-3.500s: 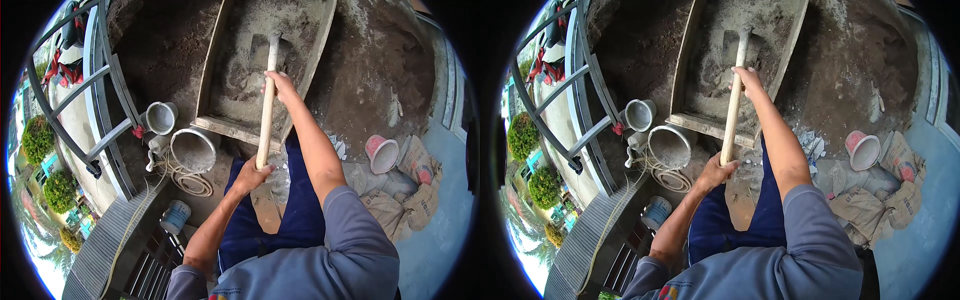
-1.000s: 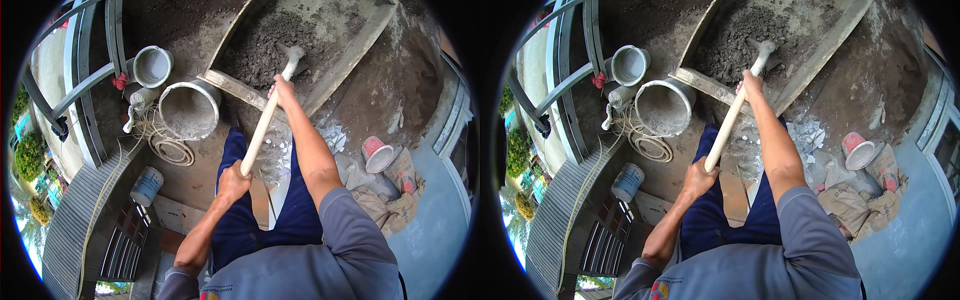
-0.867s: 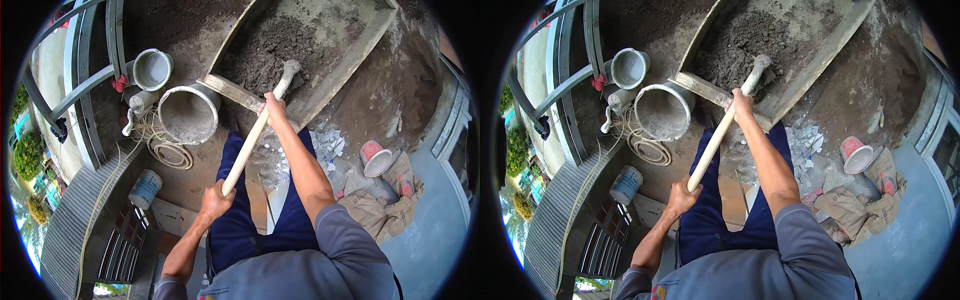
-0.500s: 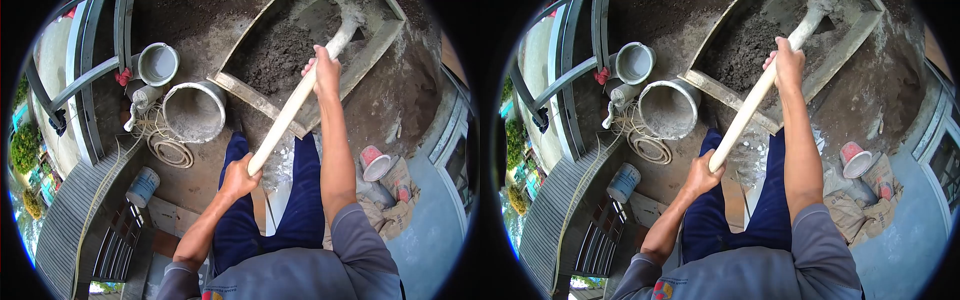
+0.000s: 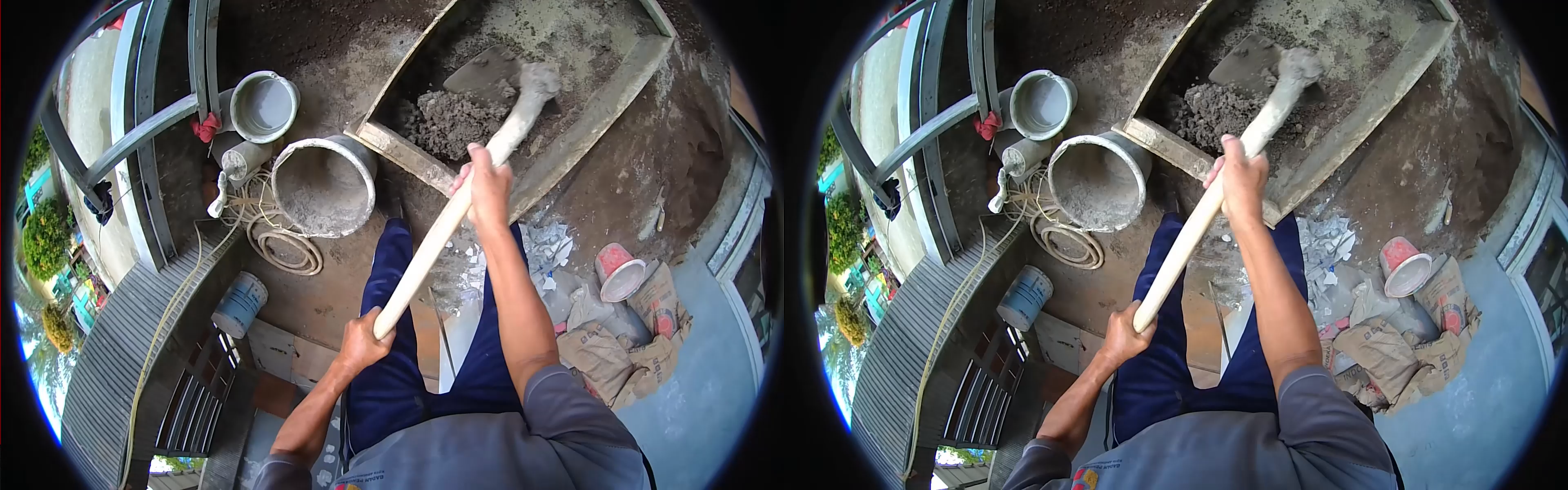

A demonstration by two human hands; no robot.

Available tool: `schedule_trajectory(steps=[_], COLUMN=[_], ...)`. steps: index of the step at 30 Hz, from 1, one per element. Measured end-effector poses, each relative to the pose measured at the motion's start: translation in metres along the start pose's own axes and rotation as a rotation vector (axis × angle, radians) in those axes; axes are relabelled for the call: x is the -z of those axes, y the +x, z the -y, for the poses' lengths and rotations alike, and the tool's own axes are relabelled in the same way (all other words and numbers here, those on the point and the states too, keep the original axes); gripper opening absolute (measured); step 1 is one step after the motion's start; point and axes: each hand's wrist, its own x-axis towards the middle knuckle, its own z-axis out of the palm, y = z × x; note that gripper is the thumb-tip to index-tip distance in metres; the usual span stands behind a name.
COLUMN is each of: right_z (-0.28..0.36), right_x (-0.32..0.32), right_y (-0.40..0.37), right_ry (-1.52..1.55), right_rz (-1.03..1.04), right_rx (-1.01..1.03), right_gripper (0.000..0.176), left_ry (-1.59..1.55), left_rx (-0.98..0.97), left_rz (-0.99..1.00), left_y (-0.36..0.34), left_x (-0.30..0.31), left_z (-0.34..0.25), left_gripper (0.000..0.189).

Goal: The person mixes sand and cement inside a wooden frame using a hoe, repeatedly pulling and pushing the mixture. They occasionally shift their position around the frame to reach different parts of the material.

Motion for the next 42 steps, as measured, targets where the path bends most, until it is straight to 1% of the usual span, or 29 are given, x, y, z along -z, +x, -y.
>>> schedule_trajectory(steps=[1, 2, 3, 5, 6, 8, 9, 10, 12, 13, 15, 17, 19, 21, 22, 23, 25, 27, 28, 29, 30, 31, 33, 34, 35, 37, 39, 40, 42], right_z=[0.029, 0.052, 0.075, 0.097, 0.091, 0.041, 0.006, -0.032, -0.096, -0.108, -0.109, -0.089, -0.065, -0.026, 0.0, 0.03, 0.078, 0.115, 0.116, 0.105, 0.083, 0.053, -0.027, -0.059, -0.079, -0.095, -0.098, -0.102, -0.092], right_x=[0.001, 0.001, -0.003, -0.019, -0.031, -0.052, -0.064, -0.072, -0.077, -0.072, -0.05, -0.023, 0.001, 0.012, 0.013, 0.01, 0.0, -0.021, -0.033, -0.046, -0.056, -0.069, -0.085, -0.091, -0.092, -0.083, -0.066, -0.056, -0.038], right_y=[0.001, 0.016, 0.031, 0.076, 0.101, 0.15, 0.158, 0.164, 0.156, 0.147, 0.139, 0.11, 0.064, 0.021, 0.012, 0.011, 0.037, 0.065, 0.083, 0.102, 0.121, 0.133, 0.16, 0.156, 0.154, 0.146, 0.142, 0.137, 0.136], right_ry=[-0.007, -0.017, -0.022, -0.025, -0.026, -0.007, -0.006, -0.017, -0.066, -0.093, -0.098, -0.02, -0.032, -0.073, -0.087, -0.079, -0.053, -0.049, -0.039, -0.037, -0.024, -0.023, -0.034, -0.058, -0.076, -0.094, -0.164, -0.153, -0.14], right_rz=[-0.01, -0.031, 0.012, 0.015, 0.012, 0.038, 0.038, 0.058, 0.053, 0.07, 0.132, 0.123, 0.105, 0.091, 0.059, 0.04, 0.052, 0.078, 0.066, 0.046, 0.075, 0.048, 0.007, -0.004, 0.005, 0.034, 0.079, 0.107, 0.145], right_rx=[0.072, 0.091, 0.167, 0.194, 0.191, 0.057, -0.026, -0.134, -0.291, -0.336, -0.349, -0.36, -0.279, -0.125, -0.074, 0.002, 0.178, 0.245, 0.251, 0.252, 0.227, 0.15, -0.056, -0.121, -0.211, -0.246, -0.325, -0.358, -0.361], right_gripper=[0.03, 0.028, 0.028, 0.029, 0.029, 0.028, 0.029, 0.03, 0.03, 0.029, 0.029, 0.028, 0.026, 0.022, 0.022, 0.026, 0.023, 0.026, 0.027, 0.029, 0.029, 0.028, 0.028, 0.03, 0.03, 0.032, 0.028, 0.028, 0.028], left_ry=[-0.016, -0.006, 0.005, -0.016, 0.0, 0.049, 0.053, 0.059, 0.056, 0.046, 0.061, 0.136, 0.13, -0.004, -0.05, -0.064, -0.057, -0.08, -0.054, -0.045, -0.022, -0.002, -0.025, -0.035, -0.027, -0.023, -0.02, 0.004, 0.057], left_rx=[-0.068, -0.114, -0.154, -0.141, -0.107, -0.001, 0.041, 0.083, 0.154, 0.181, 0.257, 0.221, 0.2, 0.07, 0.013, -0.09, -0.203, -0.196, -0.191, -0.142, -0.12, -0.093, 0.016, 0.122, 0.159, 0.237, 0.203, 0.259, 0.218], left_rz=[-0.017, -0.039, -0.059, -0.074, -0.081, -0.07, -0.083, -0.075, -0.052, -0.055, -0.034, -0.03, 0.028, 0.007, -0.01, -0.068, -0.106, -0.087, -0.079, -0.079, -0.095, -0.111, -0.049, 0.001, -0.006, 0.011, -0.059, -0.044, -0.049], left_y=[0.016, 0.037, 0.058, 0.095, 0.109, 0.12, 0.117, 0.108, 0.085, 0.075, 0.056, 0.028, -0.002, -0.015, -0.005, 0.013, 0.061, 0.098, 0.112, 0.124, 0.134, 0.14, 0.136, 0.127, 0.121, 0.096, 0.067, 0.059, 0.045], left_x=[-0.006, -0.006, 0.001, 0.016, 0.031, 0.055, 0.06, 0.064, 0.05, 0.04, 0.024, 0.005, -0.012, -0.033, -0.042, -0.045, -0.033, -0.006, 0.01, 0.024, 0.035, 0.043, 0.056, 0.061, 0.063, 0.055, 0.026, 0.021, 0.006], left_z=[-0.011, -0.029, -0.05, -0.08, -0.089, -0.088, -0.076, -0.061, -0.045, -0.042, -0.049, -0.061, -0.043, -0.017, -0.016, -0.022, -0.049, -0.078, -0.085, -0.084, -0.073, -0.057, -0.023, -0.017, -0.016, -0.02, -0.05, -0.067, -0.081], left_gripper=[0.022, 0.02, 0.018, 0.02, 0.021, 0.026, 0.03, 0.027, 0.025, 0.026, 0.026, 0.028, 0.027, 0.026, 0.019, 0.019, 0.021, 0.021, 0.022, 0.023, 0.024, 0.025, 0.028, 0.029, 0.029, 0.03, 0.031, 0.03, 0.026])
